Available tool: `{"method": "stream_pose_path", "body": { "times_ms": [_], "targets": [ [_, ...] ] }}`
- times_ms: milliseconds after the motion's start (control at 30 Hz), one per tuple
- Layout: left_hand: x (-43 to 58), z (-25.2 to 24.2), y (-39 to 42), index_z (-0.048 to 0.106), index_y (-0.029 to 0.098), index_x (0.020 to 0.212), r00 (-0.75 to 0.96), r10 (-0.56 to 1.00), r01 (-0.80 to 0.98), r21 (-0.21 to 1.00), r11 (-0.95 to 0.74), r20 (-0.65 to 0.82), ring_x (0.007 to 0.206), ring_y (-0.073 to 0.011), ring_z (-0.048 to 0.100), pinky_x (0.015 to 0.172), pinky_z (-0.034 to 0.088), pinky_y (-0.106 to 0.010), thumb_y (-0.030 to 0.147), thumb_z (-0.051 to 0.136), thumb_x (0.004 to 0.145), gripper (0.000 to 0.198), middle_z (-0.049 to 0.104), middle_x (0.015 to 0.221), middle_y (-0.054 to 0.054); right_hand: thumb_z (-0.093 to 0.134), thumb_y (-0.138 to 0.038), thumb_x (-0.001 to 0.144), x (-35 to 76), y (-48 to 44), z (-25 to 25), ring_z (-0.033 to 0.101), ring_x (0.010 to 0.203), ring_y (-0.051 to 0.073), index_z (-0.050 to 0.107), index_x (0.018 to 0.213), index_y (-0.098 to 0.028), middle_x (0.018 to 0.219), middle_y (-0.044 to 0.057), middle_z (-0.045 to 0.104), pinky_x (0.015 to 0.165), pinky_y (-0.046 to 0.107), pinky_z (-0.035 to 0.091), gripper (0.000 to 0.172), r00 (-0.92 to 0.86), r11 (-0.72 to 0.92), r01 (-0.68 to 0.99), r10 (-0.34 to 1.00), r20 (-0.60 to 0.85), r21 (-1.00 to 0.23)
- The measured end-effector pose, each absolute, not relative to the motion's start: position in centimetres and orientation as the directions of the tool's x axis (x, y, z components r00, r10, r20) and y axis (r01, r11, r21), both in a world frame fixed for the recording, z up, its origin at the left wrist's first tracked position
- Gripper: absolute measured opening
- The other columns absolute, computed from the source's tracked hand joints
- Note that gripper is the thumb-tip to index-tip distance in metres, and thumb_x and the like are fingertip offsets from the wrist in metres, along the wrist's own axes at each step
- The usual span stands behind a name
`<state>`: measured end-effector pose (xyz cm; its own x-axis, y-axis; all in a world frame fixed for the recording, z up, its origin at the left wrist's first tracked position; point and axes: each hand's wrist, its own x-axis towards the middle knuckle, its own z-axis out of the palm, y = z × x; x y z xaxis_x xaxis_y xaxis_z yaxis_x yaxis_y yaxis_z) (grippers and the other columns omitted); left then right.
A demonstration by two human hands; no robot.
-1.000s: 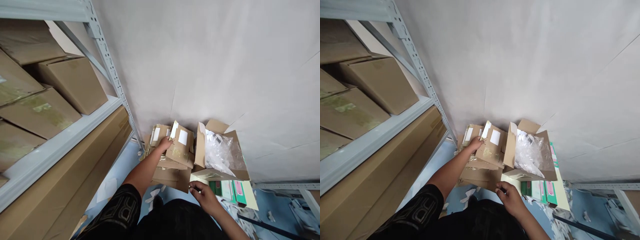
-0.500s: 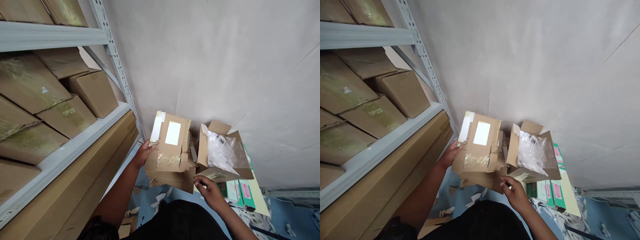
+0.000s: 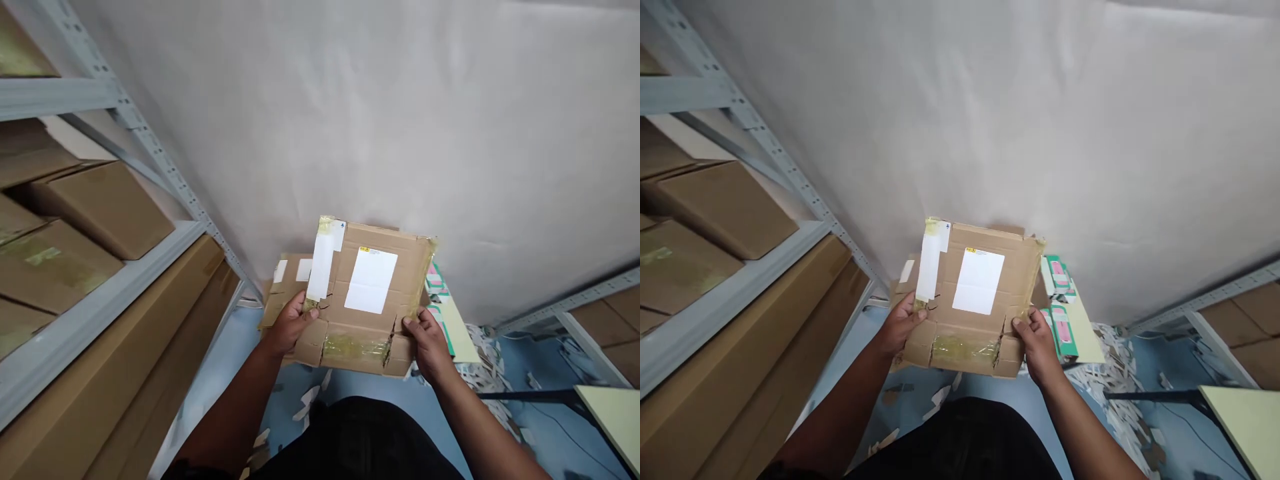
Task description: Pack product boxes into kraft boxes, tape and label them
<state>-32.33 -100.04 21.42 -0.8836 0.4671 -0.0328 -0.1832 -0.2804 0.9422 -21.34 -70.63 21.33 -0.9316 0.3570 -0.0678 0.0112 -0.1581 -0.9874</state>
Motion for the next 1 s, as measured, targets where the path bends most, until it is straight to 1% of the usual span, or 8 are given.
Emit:
{"method": "stream_pose_path", "body": {
  "times_ms": [67, 167, 267, 367, 500, 767, 900, 1000],
  "targets": [
    [-30.8, 21.6, -95.7, 0.063, 0.022, 0.133, -0.865, 0.5, -0.173, 0.956, -0.239, -0.031, 0.112, -0.0318, 0.07, 0.093, 0.056, -0.042, 0.052, 0.081, 0.078, 0.065, 0.075, 0.121, -0.011, 0.076, -0.057, 0.079, -18.7, -67.1, 21.2, 0.074, 0.1, 0.029, 0.06, 0.111, -0.026, 0.113, 0.008, 0.077, 0.085, 0.041, 0.06, 0.046, -0.895, -0.191, -0.02, 0.44, -0.067, -0.981],
    [-28.0, 21.5, -88.3, 0.066, 0.019, 0.129, -0.842, 0.539, -0.153, 0.972, -0.178, -0.034, 0.109, -0.0327, 0.07, 0.09, 0.056, -0.042, 0.058, 0.076, 0.081, 0.062, 0.076, 0.117, -0.012, 0.076, -0.054, 0.08, -13.8, -60.8, 20.5, 0.074, 0.097, 0.029, 0.059, 0.108, -0.026, 0.111, 0.007, 0.077, 0.082, 0.04, 0.06, 0.043, -0.847, -0.219, -0.056, 0.527, -0.07, -0.974],
    [-24.5, 21.0, -79.9, 0.067, 0.019, 0.128, -0.825, 0.564, -0.118, 0.986, -0.121, -0.029, 0.111, -0.0322, 0.069, 0.094, 0.055, -0.043, 0.058, 0.074, 0.083, 0.061, 0.076, 0.119, -0.011, 0.075, -0.053, 0.079, -8.6, -54.2, 19.4, 0.074, 0.098, 0.03, 0.06, 0.109, -0.025, 0.111, 0.008, 0.077, 0.082, 0.041, 0.06, 0.043, -0.798, -0.243, -0.072, 0.596, -0.09, -0.967],
    [-20.9, 20.5, -71.5, 0.065, 0.019, 0.131, -0.78, 0.626, -0.079, 0.994, -0.074, -0.016, 0.115, -0.0319, 0.067, 0.098, 0.053, -0.043, 0.059, 0.073, 0.083, 0.063, 0.074, 0.122, -0.011, 0.075, -0.05, 0.078, -3.3, -47.8, 18.2, 0.074, 0.1, 0.03, 0.061, 0.117, -0.025, 0.115, 0.008, 0.077, 0.085, 0.041, 0.06, 0.048, -0.727, -0.262, -0.077, 0.675, -0.125, -0.962],
    [-17.2, 20.5, -61.9, 0.064, 0.02, 0.134, -0.633, 0.774, -0.034, 0.999, 0.006, -0.027, 0.115, -0.031, 0.067, 0.098, 0.053, -0.043, 0.058, 0.068, 0.088, 0.06, 0.074, 0.122, -0.011, 0.076, -0.051, 0.077, 3.2, -40.7, 16.7, 0.074, 0.101, 0.031, 0.064, 0.123, -0.023, 0.114, 0.008, 0.078, 0.088, 0.042, 0.059, 0.055, -0.612, -0.301, -0.07, 0.766, -0.198, -0.951],
    [-14.6, 19.3, -46.8, 0.066, 0.021, 0.13, -0.372, 0.928, 0.127, 0.991, 0.051, 0.0, 0.116, -0.0297, 0.066, 0.103, 0.05, -0.041, 0.054, 0.063, 0.091, 0.051, 0.073, 0.125, -0.009, 0.076, -0.052, 0.075, 11.2, -31.5, 13.5, 0.073, 0.098, 0.029, 0.069, 0.111, -0.021, 0.107, 0.008, 0.079, 0.086, 0.04, 0.058, 0.049, -0.359, -0.265, -0.1, 0.909, -0.214, -0.959],
    [-14.3, 18.2, -39.8, 0.068, 0.021, 0.127, -0.249, 0.968, 0.258, 0.966, 0.024, 0.042, 0.113, -0.0276, 0.066, 0.099, 0.05, -0.036, 0.049, 0.059, 0.094, 0.045, 0.075, 0.12, -0.006, 0.071, -0.052, 0.075, 13.6, -27.4, 10.4, 0.073, 0.088, 0.025, 0.067, 0.106, -0.019, 0.098, 0.007, 0.078, 0.071, 0.034, 0.057, 0.045, -0.235, -0.299, 0.068, 0.923, -0.306, -0.952],
    [-15.1, 17.7, -34.8, 0.07, 0.022, 0.123, -0.103, 0.993, 0.365, 0.931, -0.016, 0.058, 0.108, -0.0252, 0.068, 0.093, 0.051, -0.031, 0.043, 0.056, 0.096, 0.037, 0.076, 0.115, -0.003, 0.071, -0.047, 0.072, 15.0, -24.3, 8.3, 0.073, 0.089, 0.025, 0.064, 0.114, -0.02, 0.104, 0.007, 0.076, 0.071, 0.035, 0.057, 0.051, -0.045, -0.267, 0.28, 0.956, -0.29, -0.922]
  ]
}}
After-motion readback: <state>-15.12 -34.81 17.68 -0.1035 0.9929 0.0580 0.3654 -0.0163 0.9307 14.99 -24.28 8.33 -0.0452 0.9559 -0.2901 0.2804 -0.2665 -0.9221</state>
